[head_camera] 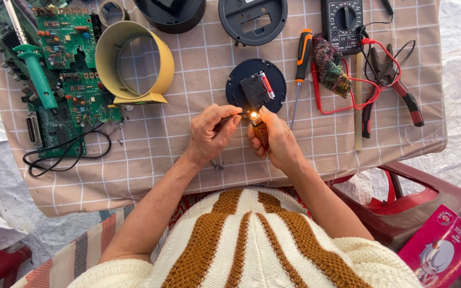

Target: Inspecting and testing components on a circuit board using a wire probe and applying heat with a lighter.

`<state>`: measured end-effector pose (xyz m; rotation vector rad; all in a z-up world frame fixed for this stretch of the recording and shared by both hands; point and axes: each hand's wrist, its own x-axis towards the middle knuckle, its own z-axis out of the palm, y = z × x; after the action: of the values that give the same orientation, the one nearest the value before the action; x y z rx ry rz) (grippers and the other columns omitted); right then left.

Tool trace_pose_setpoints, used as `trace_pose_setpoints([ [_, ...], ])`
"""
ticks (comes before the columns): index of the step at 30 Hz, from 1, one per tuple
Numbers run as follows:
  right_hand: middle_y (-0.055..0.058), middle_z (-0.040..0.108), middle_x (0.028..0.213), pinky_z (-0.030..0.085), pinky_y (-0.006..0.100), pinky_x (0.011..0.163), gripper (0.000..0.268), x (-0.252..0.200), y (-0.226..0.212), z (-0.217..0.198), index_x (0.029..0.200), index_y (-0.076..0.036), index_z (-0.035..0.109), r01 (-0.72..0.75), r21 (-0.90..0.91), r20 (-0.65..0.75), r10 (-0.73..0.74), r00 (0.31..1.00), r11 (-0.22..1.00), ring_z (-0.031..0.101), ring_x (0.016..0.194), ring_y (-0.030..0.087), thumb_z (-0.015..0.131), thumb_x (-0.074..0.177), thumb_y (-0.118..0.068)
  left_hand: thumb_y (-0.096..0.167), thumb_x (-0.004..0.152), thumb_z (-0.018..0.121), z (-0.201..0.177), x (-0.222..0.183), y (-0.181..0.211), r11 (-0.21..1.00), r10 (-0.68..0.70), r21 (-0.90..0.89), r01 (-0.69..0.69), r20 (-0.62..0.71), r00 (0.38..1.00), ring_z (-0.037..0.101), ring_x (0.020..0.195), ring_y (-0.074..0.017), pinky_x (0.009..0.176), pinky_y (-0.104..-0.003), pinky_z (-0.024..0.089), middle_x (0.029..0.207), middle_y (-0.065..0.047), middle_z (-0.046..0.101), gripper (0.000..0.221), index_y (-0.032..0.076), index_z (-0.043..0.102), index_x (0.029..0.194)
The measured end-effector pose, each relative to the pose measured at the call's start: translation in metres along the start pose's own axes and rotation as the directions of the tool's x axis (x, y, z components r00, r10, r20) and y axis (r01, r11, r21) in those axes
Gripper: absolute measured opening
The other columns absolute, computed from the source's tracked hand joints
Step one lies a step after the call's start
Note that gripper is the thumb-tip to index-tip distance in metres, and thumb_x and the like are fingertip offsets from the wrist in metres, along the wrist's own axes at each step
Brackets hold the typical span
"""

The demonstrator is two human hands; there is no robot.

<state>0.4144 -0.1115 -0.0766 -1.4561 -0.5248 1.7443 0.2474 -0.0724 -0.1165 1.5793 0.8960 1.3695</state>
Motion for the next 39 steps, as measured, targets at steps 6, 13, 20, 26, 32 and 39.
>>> trace_pose_setpoints([
  [6, 0.009, 0.044, 0.047, 0.038, 0.029, 0.034, 0.064, -0.0005, -0.0016, 0.0003, 0.068, -0.003, 0.061, -0.01, 0.009, 0.012, 0.01, 1.0, 1.0, 0.045, 0.035, 0.018, 0.041, 0.103, -0.051, 0.002, 0.091, 0.078, 0.0007, -0.0006, -0.0009, 1.0, 0.002, 0.006, -0.002, 0.013, 1.0, 0.074, 0.074, -0.024, 0.062, -0.029, 0.059, 0.081, -0.013, 0.071, 0.011, 0.005, 0.08, 0.101],
  [13, 0.009, 0.045, 0.047, 0.039, 0.029, 0.033, 0.066, -0.0002, -0.002, 0.0, 0.069, -0.002, 0.063, -0.004, 0.017, 0.006, 0.004, 1.0, 1.0, 0.046, 0.035, 0.018, 0.04, 0.103, -0.054, 0.003, 0.091, 0.078, 0.0002, 0.0007, 0.0018, 0.999, 0.0, 0.038, -0.001, 0.028, 1.0, 0.074, 0.072, -0.027, 0.061, -0.031, 0.059, 0.08, -0.014, 0.07, 0.011, 0.005, 0.08, 0.101],
  [20, 0.008, 0.047, 0.048, 0.041, 0.028, 0.034, 0.068, 0.0002, -0.0016, -0.0016, 0.07, -0.003, 0.064, -0.018, 0.021, 0.031, 0.017, 0.999, 1.0, 0.048, 0.036, 0.018, 0.039, 0.104, -0.057, 0.004, 0.091, 0.078, -0.0003, 0.0002, 0.0041, 0.999, -0.027, 0.026, 0.026, 0.034, 0.999, 0.074, 0.072, -0.0262, 0.06, -0.03, 0.058, 0.079, -0.013, 0.07, 0.011, 0.005, 0.08, 0.102],
  [26, 0.008, 0.047, 0.048, 0.041, 0.028, 0.033, 0.068, 0.0015, 0.0007, -0.0029, 0.071, -0.003, 0.064, -0.007, 0.03, 0.035, 0.006, 0.999, 1.0, 0.049, 0.036, 0.017, 0.039, 0.105, -0.057, 0.004, 0.092, 0.077, -0.001, 0.0014, 0.0049, 0.999, -0.037, 0.039, 0.035, 0.045, 0.998, 0.074, 0.071, -0.0257, 0.059, -0.03, 0.058, 0.078, -0.013, 0.069, 0.011, 0.007, 0.08, 0.103],
  [32, 0.009, 0.047, 0.049, 0.041, 0.029, 0.033, 0.071, 0.0006, 0.0008, -0.0008, 0.072, -0.003, 0.064, 0.008, 0.063, 0.004, -0.008, 1.0, 0.998, 0.049, 0.036, 0.018, 0.037, 0.105, -0.06, 0.004, 0.093, 0.077, -0.0008, 0.003, 0.0068, 0.999, -0.045, 0.016, 0.045, 0.041, 0.998, 0.074, 0.072, -0.0239, 0.06, -0.03, 0.058, 0.078, -0.013, 0.069, 0.012, 0.007, 0.08, 0.104],
  [39, 0.008, 0.048, 0.048, 0.042, 0.029, 0.033, 0.084, -0.0048, -0.0004, 0.002, 0.073, -0.004, 0.063, 0.026, 0.117, -0.053, -0.02, 0.998, 0.993, 0.05, 0.037, 0.018, 0.029, 0.099, -0.076, 0.005, 0.094, 0.076, -0.0014, 0.0023, 0.0072, 0.998, -0.06, 0.022, 0.059, 0.047, 0.997, 0.073, 0.072, -0.023, 0.06, -0.029, 0.057, 0.078, -0.013, 0.069, 0.012, 0.007, 0.08, 0.104],
])
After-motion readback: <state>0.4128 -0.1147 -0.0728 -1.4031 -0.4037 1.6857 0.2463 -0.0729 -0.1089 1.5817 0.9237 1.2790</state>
